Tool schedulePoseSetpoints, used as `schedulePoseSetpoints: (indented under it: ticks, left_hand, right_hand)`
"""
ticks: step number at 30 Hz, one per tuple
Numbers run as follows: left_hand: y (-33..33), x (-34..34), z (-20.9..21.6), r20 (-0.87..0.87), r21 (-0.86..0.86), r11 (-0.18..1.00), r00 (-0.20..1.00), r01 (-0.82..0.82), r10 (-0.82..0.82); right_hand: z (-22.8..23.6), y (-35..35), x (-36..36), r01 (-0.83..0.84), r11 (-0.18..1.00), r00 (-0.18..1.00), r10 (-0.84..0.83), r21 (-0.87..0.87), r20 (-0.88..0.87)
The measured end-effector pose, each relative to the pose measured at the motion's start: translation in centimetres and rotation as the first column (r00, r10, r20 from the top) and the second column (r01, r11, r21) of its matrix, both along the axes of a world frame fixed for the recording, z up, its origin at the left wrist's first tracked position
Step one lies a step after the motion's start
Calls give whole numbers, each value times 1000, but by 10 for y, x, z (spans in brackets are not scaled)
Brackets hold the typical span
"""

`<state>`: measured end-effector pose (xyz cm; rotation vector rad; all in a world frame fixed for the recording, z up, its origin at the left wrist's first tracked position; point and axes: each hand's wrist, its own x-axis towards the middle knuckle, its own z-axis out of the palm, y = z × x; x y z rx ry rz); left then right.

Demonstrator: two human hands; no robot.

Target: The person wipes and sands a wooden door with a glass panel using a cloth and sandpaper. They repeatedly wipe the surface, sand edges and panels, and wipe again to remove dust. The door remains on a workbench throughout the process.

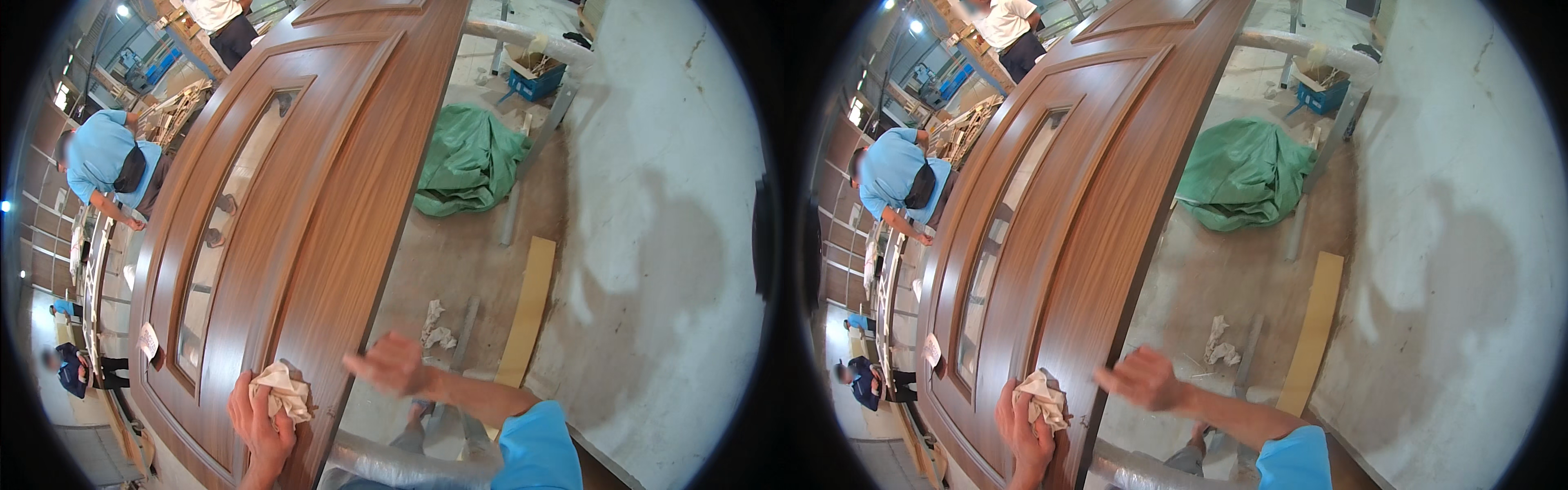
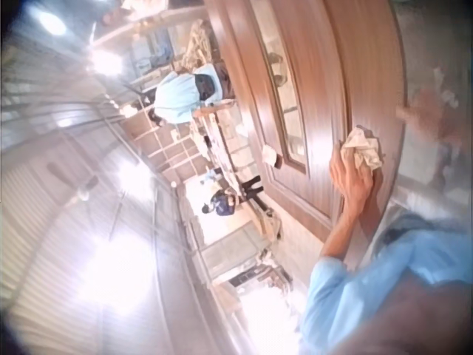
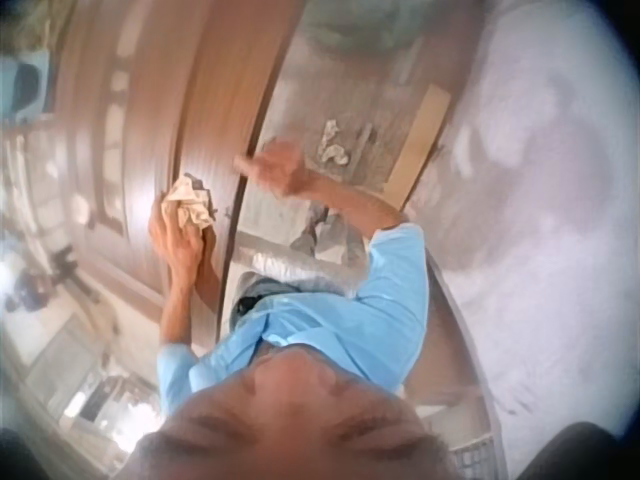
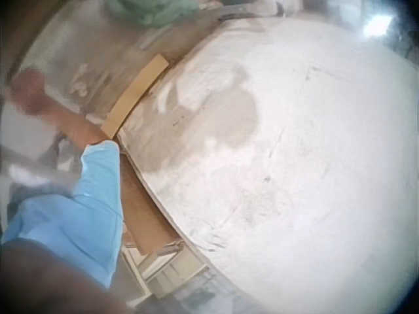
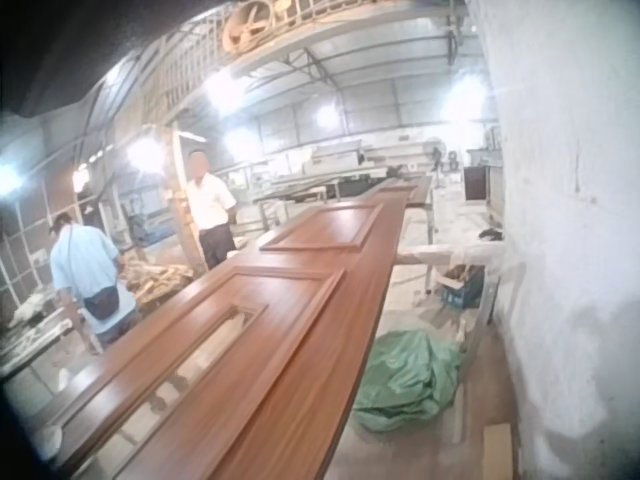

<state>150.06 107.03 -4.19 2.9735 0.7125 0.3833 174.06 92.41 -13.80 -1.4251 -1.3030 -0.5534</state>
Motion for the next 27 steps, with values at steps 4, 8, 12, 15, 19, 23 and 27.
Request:
schedulePoseSetpoints:
  ticks: [4,8,12,15,19,23,27]
  left_hand:
    - [0,0,3,-11,4,1000,1000,6,-6]
    - [3,-8,-1,47,-60,997,998,-40,43]
    - [8,-14,-7,449,-429,901,849,-69,278]
    - [11,-8,-11,517,-658,751,687,-62,510]
    - [20,10,-11,629,-702,697,585,144,512]
    - [35,5,-8,563,-826,411,526,385,638]
    - [56,-51,-11,557,-825,336,557,455,616]
  right_hand:
    - [18,1,1,18,987,998,-10,-158,54]
    - [8,30,76,378,925,907,-379,-42,-182]
    - [10,26,46,381,914,885,-405,-143,-231]
    - [22,10,-19,325,922,922,-358,-208,-147]
    - [32,-3,-107,306,903,921,-361,-302,-148]
    - [38,-11,-193,309,884,911,-381,-351,-159]
    - [36,-19,-276,299,907,919,-357,-295,-167]
